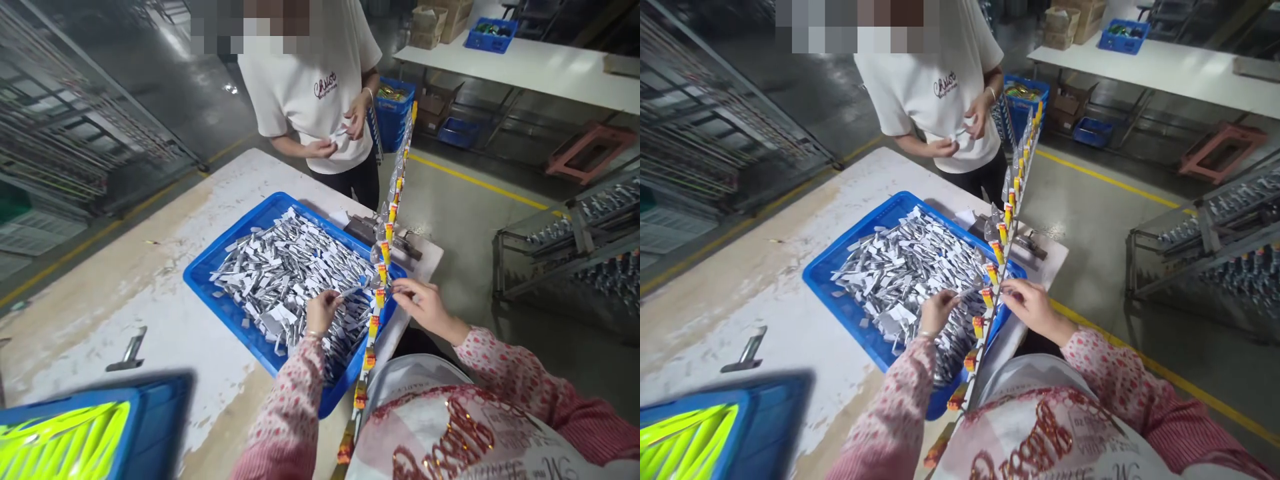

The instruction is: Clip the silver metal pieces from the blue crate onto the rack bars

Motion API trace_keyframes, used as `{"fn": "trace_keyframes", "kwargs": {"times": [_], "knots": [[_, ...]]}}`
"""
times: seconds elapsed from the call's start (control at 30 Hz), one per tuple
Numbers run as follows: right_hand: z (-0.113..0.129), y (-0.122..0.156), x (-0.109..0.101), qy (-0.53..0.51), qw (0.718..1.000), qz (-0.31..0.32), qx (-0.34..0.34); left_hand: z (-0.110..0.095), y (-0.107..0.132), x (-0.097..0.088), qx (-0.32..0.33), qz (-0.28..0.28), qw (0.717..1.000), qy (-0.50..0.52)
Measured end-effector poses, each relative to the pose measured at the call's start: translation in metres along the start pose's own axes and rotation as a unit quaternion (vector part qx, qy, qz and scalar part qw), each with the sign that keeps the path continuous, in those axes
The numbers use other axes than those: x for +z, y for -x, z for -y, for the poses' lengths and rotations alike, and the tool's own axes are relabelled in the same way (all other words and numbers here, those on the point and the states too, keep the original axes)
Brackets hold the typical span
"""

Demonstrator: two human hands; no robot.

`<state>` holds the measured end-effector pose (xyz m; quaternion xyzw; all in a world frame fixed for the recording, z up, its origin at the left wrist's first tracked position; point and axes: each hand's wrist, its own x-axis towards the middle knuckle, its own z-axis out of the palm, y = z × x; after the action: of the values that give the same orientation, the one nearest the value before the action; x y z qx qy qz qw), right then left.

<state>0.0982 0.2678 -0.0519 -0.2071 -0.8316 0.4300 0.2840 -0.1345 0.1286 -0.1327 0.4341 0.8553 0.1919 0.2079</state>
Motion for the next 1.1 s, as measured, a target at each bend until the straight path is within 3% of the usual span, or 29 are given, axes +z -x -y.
{"fn": "trace_keyframes", "kwargs": {"times": [0.07,0.2,0.3,0.37,0.43,0.47,0.57,0.6,0.63,0.7,0.8,0.87,0.97,1.03,1.1], "knots": [[0.02,-0.002,-0.01,-0.008,0.999,-0.037,-0.017,-0.014,0.021,-0.029,0.009,-0.03,0.997,0.063],[0.068,-0.011,-0.018,-0.004,0.99,0.093,-0.11,-0.063,0.068,-0.08,0.129,-0.089,0.951,0.266],[0.086,-0.016,-0.012,-0.011,0.978,0.12,-0.169,-0.094,0.091,-0.102,0.214,-0.107,0.939,0.249],[0.085,-0.016,-0.005,-0.068,0.982,0.109,-0.136,-0.104,0.099,-0.109,0.228,-0.114,0.947,0.197],[0.079,-0.014,0.002,-0.199,0.97,0.139,-0.028,-0.108,0.103,-0.113,0.242,-0.085,0.949,0.186],[0.076,-0.012,0.005,-0.281,0.943,0.172,0.04,-0.108,0.104,-0.113,0.258,-0.051,0.943,0.204],[0.069,-0.006,0.014,-0.479,0.812,0.279,0.184,-0.111,0.106,-0.113,0.304,0.08,0.896,0.313],[0.068,-0.005,0.015,-0.508,0.784,0.293,0.2,-0.112,0.105,-0.113,0.304,0.104,0.882,0.344],[0.067,-0.004,0.015,-0.521,0.776,0.289,0.206,-0.112,0.104,-0.112,0.291,0.1,0.879,0.364],[0.066,-0.006,0.011,-0.501,0.811,0.236,0.188,-0.113,0.101,-0.11,0.24,0.021,0.903,0.355],[0.07,-0.014,0.001,-0.332,0.928,0.146,0.086,-0.113,0.097,-0.108,0.204,-0.124,0.943,0.232],[0.075,-0.021,-0.004,-0.166,0.978,0.123,-0.025,-0.113,0.096,-0.107,0.236,-0.134,0.951,0.145],[0.084,-0.027,-0.004,-0.018,0.98,0.126,-0.15,-0.113,0.094,-0.107,0.275,-0.112,0.953,0.054],[0.085,-0.025,-0.001,-0.014,0.981,0.111,-0.156,-0.111,0.092,-0.108,0.277,-0.126,0.952,0.034],[0.078,-0.018,0.003,-0.043,0.991,0.058,-0.11,-0.107,0.088,-0.109,0.254,-0.158,0.951,0.078]]}}
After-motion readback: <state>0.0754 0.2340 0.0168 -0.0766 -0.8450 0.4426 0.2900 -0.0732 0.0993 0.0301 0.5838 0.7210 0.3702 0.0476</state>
